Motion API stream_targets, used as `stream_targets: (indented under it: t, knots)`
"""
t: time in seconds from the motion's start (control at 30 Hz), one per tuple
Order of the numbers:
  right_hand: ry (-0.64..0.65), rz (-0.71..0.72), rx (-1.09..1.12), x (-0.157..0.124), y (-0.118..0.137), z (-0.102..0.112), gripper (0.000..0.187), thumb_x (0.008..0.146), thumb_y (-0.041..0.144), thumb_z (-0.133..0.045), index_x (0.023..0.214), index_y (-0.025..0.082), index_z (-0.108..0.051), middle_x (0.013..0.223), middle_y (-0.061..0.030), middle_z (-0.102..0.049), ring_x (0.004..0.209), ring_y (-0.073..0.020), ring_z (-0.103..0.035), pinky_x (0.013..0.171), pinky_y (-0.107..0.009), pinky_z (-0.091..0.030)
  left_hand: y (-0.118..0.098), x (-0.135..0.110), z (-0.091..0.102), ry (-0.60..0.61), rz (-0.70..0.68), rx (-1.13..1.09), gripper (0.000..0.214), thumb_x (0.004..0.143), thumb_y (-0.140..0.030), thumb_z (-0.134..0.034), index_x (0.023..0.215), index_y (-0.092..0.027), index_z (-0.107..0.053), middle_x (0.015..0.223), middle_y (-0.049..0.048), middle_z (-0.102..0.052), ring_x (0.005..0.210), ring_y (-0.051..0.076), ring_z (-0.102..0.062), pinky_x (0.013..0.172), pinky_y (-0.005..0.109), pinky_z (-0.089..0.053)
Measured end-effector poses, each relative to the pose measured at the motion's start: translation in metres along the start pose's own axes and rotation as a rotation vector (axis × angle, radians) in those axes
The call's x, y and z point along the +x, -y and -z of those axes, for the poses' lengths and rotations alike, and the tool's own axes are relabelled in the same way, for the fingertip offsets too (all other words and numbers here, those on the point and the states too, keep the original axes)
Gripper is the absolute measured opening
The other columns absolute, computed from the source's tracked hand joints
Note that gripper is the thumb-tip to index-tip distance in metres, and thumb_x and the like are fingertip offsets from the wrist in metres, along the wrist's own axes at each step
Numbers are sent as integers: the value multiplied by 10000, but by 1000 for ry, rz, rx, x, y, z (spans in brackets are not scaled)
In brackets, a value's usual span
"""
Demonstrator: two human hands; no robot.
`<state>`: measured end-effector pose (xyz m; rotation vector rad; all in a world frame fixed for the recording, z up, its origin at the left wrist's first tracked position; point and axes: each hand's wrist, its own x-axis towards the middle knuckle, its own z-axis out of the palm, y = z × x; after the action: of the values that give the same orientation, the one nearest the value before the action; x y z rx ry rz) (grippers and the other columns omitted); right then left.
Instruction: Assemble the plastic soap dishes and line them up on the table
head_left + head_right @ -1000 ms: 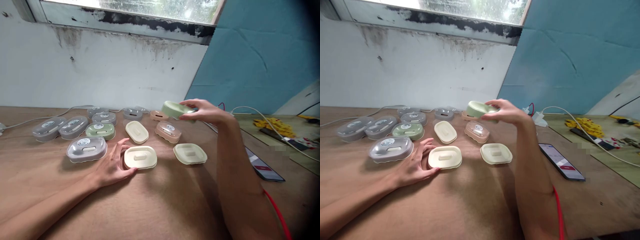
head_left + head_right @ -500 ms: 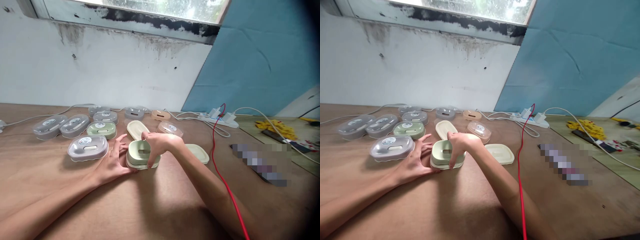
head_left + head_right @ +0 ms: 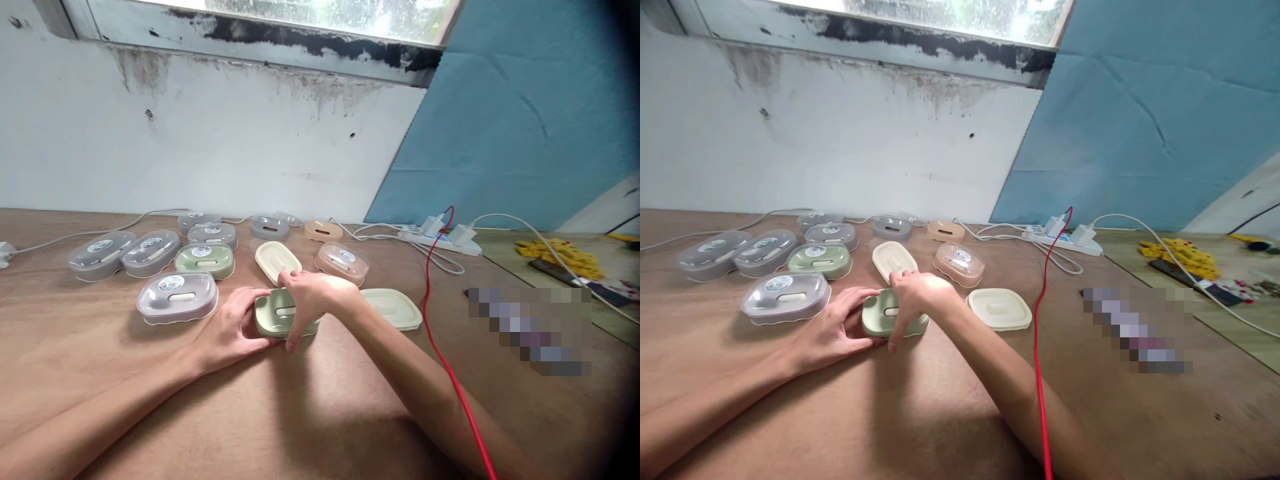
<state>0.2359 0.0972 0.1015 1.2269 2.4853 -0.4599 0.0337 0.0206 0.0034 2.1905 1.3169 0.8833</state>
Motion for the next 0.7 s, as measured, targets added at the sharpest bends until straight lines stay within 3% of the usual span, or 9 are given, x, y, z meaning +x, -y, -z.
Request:
stream_targets:
  t: [0.1, 0.17, 0.23, 0.27, 0.33, 0.4, 0.57, 0.7]
  knots:
    - [-148, -2, 140, 6, -20, 15, 997, 572, 734, -871, 1403, 276, -563, 1313, -83, -685, 1105, -313, -687, 805, -356, -543, -1, -2, -1, -8, 46, -10, 772, 781, -442, -843, 1427, -281, -453, 1410, 90, -602, 1311, 321, -595, 1103, 515, -526]
    - [-386, -23, 155, 22, -35, 25, 720, 780, 784, -699, 1283, 271, -643, 1254, -77, -706, 1075, -283, -682, 825, -350, -525, -1, -2, -2, -7, 61, -10, 785, 778, -433, -836, 1433, -273, -433, 1427, 104, -587, 1328, 322, -586, 1123, 525, -515]
    - [-641, -130, 68, 46, -47, 32, 506, 1004, 670, -458, 1169, 248, -683, 1220, -103, -704, 1089, -268, -663, 900, -367, -503, -2, -2, -3, 0, 69, -13, 791, 774, -398, -832, 1435, -264, -420, 1435, 114, -578, 1336, 316, -585, 1141, 522, -507]
    - [-689, -170, 45, 60, -52, 35, 454, 1060, 564, -398, 1212, 229, -665, 1281, -135, -674, 1151, -284, -637, 952, -394, -487, -3, -1, -3, 4, 71, -12, 790, 770, -379, -829, 1435, -260, -418, 1434, 115, -577, 1338, 313, -586, 1146, 516, -506]
    - [-730, -214, 11, 89, -61, 37, 364, 1069, 384, -431, 1349, 216, -590, 1386, -166, -615, 1256, -319, -579, 1034, -463, -455, -3, 0, -3, 11, 71, -2, 792, 763, -361, -830, 1433, -258, -421, 1433, 112, -575, 1341, 310, -587, 1150, 503, -508]
    - [-743, -247, -23, 113, -69, 38, 409, 1050, 255, -472, 1454, 201, -507, 1441, -187, -577, 1289, -324, -563, 1053, -497, -463, -3, 0, -2, 14, 66, 9, 798, 762, -356, -830, 1438, -259, -419, 1434, 109, -572, 1343, 307, -587, 1157, 492, -508]
    - [-702, -305, -92, 144, -89, 38, 388, 1015, 373, -659, 1348, 180, -608, 1355, -114, -630, 1154, -259, -660, 968, -480, -583, -3, -1, -2, 17, 60, 15, 810, 752, -344, -837, 1440, -261, -418, 1435, 110, -572, 1338, 310, -598, 1159, 489, -511]
    - [-655, -318, -98, 150, -95, 36, 374, 1015, 380, -659, 1327, 177, -620, 1332, -109, -641, 1127, -248, -671, 946, -463, -594, -3, 0, -2, 11, 58, 18, 815, 753, -350, -836, 1441, -259, -409, 1432, 122, -572, 1326, 322, -604, 1143, 510, -518]
